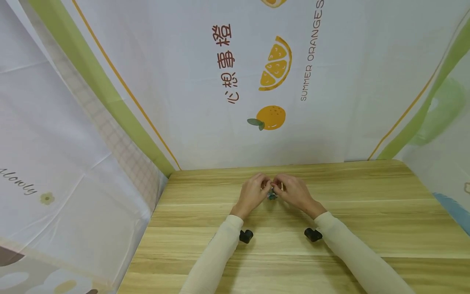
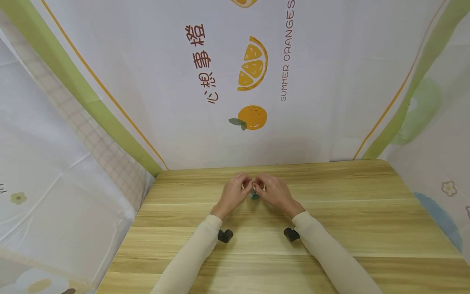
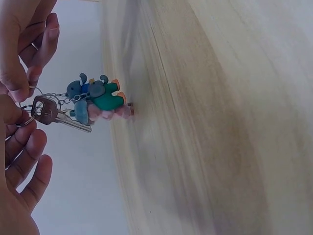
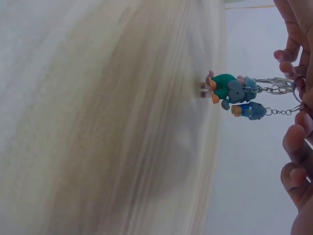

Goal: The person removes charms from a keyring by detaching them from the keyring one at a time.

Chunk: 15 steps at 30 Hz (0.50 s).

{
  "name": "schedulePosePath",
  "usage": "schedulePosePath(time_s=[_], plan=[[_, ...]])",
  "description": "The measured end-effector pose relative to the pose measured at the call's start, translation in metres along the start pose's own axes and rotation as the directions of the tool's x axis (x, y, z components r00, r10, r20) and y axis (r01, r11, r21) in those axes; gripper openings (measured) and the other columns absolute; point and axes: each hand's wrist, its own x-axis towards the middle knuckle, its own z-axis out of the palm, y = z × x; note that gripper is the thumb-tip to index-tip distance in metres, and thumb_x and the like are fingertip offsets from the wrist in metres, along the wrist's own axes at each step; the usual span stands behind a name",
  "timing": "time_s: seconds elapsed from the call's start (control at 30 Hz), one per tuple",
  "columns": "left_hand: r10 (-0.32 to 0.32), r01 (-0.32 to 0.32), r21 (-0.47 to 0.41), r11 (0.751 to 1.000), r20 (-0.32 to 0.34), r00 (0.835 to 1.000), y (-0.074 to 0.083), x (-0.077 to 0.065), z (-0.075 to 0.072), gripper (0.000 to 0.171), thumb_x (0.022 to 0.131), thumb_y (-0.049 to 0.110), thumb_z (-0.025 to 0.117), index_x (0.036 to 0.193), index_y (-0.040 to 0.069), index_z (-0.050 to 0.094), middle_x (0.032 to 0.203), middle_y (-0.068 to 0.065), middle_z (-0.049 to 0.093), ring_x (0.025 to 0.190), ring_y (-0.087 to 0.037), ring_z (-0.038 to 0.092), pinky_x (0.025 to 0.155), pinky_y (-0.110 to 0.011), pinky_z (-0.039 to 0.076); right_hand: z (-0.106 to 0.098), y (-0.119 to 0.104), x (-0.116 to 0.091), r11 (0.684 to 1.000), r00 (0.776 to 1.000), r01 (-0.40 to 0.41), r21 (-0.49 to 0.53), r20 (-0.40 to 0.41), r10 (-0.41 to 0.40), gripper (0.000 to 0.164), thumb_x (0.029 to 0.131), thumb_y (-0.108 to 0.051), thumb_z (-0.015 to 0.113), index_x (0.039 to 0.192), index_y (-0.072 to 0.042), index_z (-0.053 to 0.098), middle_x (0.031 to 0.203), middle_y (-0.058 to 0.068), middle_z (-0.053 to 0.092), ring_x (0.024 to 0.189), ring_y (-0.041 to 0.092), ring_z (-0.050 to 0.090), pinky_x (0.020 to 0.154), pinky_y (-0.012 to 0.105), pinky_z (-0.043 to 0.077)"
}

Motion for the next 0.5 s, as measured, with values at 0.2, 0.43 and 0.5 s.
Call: schedulePosePath(time_s=[0.2, 0.43, 0.5], plan=[[-0.004, 0.004, 0.003, 1.0, -0.013, 1.0, -0.0012, 0.0002, -0.0002, 0.012, 0.106, 0.015, 0.068, 0.104, 0.007, 0.076, 0.092, -0.003, 0.073, 0.079, -0.014, 0.068, 0.066, -0.018, 0.054, 0.0016, 0.0015, -0.001, 1.0, 1.0, 0.015, 0.008, -0.012, -0.015, 0.007, 0.098, -0.013, 0.075, 0.093, -0.015, 0.07, 0.079, -0.005, 0.066, 0.059, 0.002, 0.046, 0.052, 0.02, 0.037], [-0.003, 0.003, -0.008, 1.0, -0.01, 1.0, 0.0002, -0.0003, -0.0004, 0.012, 0.106, 0.016, 0.068, 0.104, 0.008, 0.076, 0.092, -0.002, 0.072, 0.078, -0.014, 0.067, 0.065, -0.018, 0.052, 0.0002, 0.001, -0.0023, 1.0, 1.0, -0.024, 0.012, 0.011, 0.023, 0.005, 0.1, -0.016, 0.073, 0.096, -0.013, 0.071, 0.081, -0.004, 0.067, 0.059, 0.002, 0.045, 0.052, 0.02, 0.038], [0.0, 0.0, -0.012, 1.0, -0.005, 1.0, 0.0005, -0.0002, -0.0004, 0.012, 0.106, 0.017, 0.067, 0.104, 0.008, 0.076, 0.092, -0.002, 0.072, 0.078, -0.013, 0.066, 0.065, -0.018, 0.052, -0.0007, 0.0005, -0.0018, 0.998, 0.998, -0.052, 0.02, 0.022, 0.051, 0.006, 0.101, -0.017, 0.072, 0.096, -0.013, 0.071, 0.082, -0.004, 0.067, 0.059, 0.003, 0.046, 0.052, 0.021, 0.039]])
